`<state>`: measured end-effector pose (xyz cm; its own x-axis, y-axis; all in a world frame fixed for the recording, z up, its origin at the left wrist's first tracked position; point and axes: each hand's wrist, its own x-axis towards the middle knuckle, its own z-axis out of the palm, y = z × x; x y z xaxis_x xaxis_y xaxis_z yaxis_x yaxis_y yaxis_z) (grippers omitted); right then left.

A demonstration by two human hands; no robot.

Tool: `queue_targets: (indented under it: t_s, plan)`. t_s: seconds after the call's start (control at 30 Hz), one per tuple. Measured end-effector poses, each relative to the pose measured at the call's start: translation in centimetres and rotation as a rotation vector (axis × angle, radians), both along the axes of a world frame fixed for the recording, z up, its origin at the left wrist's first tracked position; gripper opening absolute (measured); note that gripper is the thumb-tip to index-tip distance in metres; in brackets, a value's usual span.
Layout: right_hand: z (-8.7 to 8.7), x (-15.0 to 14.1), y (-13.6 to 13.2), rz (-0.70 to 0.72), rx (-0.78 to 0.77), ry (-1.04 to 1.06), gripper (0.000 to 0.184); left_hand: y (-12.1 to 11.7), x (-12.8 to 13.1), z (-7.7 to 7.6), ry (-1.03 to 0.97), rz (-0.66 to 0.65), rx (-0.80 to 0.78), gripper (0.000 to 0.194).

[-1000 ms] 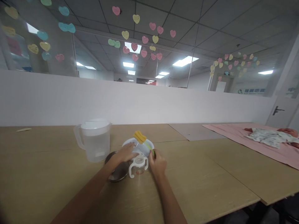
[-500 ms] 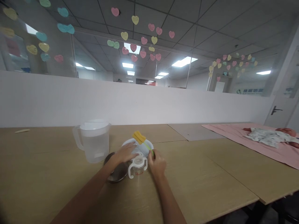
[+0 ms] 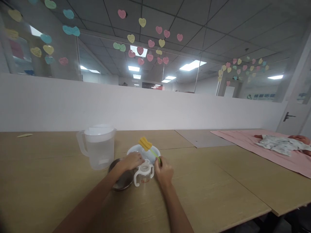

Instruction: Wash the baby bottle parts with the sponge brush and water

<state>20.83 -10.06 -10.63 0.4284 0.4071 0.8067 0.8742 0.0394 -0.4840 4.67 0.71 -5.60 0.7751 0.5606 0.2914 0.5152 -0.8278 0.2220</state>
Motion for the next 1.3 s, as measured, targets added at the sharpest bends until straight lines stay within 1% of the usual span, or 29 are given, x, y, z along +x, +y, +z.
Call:
queue_targets:
  t_s: [0.07, 0.13, 0.23, 0.33, 0.43, 0.53, 0.63, 0.73, 0.8, 0.87, 0.97, 1.07, 1.1, 1.17, 1.2, 1.27, 1.3]
  plan:
    - [-0.1, 0.1, 0.0, -0.006, 0.007, 0.007, 0.049, 0.1, 0.1, 0.3, 0.016, 0.01, 0.039, 0.028]
    - [-0.1, 0.1, 0.0, -0.017, 0.013, 0.02, 0.049, 0.0, 0.2, 1.0, -0.005, 0.037, 0.092, 0.025]
    - [0.0, 0.1, 0.0, -0.026, 0.006, 0.032, 0.049, -0.5, 0.1, 2.8, -0.07, 0.092, 0.164, 0.022]
    - [0.0, 0.0, -0.1, -0.023, -0.003, 0.037, 0.05, -1.2, -0.5, 5.0, -0.161, 0.133, 0.203, 0.017]
    - [0.1, -0.1, -0.2, -0.013, -0.003, 0.048, 0.049, -1.8, -1.2, 6.5, -0.258, 0.121, 0.222, 0.013]
    - [0.2, -0.2, -0.3, 0.011, -0.005, 0.059, 0.046, -2.4, -1.7, 7.4, -0.319, 0.08, 0.251, 0.011]
    - [0.1, 0.0, -0.3, 0.061, -0.003, 0.065, 0.045, -3.1, -1.9, 7.9, -0.386, 0.055, 0.272, 0.015]
    - [-0.1, 0.3, -0.2, 0.093, 0.015, 0.053, 0.044, -4.1, -1.9, 8.5, -0.433, 0.013, 0.272, 0.025]
    - [-0.3, 0.5, -0.2, 0.112, 0.038, 0.02, 0.041, -4.7, -1.9, 8.9, -0.441, -0.009, 0.26, 0.03]
    - [-0.5, 0.6, -0.2, 0.138, 0.062, -0.029, 0.038, -5.2, -1.9, 9.2, -0.435, -0.033, 0.224, 0.029]
    - [-0.5, 0.4, -0.5, 0.157, 0.089, -0.088, 0.033, -5.5, -1.6, 9.1, -0.465, -0.071, 0.132, 0.021]
    - [-0.2, 0.1, -1.1, 0.121, 0.126, -0.086, 0.032, -5.7, -0.9, 8.5, -0.56, -0.095, -0.041, 0.01]
    - [0.0, 0.1, -1.3, 0.104, 0.136, -0.082, 0.032, -5.8, -0.6, 8.2, -0.578, -0.104, -0.107, 0.012]
    - [0.1, 0.0, -1.6, 0.067, 0.143, -0.085, 0.032, -6.1, -0.2, 7.9, -0.567, -0.093, -0.193, 0.024]
    - [0.1, 0.0, -1.7, 0.052, 0.143, -0.095, 0.032, -6.3, -0.1, 7.9, -0.543, -0.066, -0.2, 0.029]
    - [0.1, 0.1, -1.7, 0.026, 0.152, -0.12, 0.031, -6.7, -0.2, 8.0, -0.486, 0.012, -0.157, 0.035]
    - [0.0, 0.1, -1.7, 0.019, 0.164, -0.132, 0.029, -6.9, -0.4, 8.2, -0.459, 0.036, -0.127, 0.034]
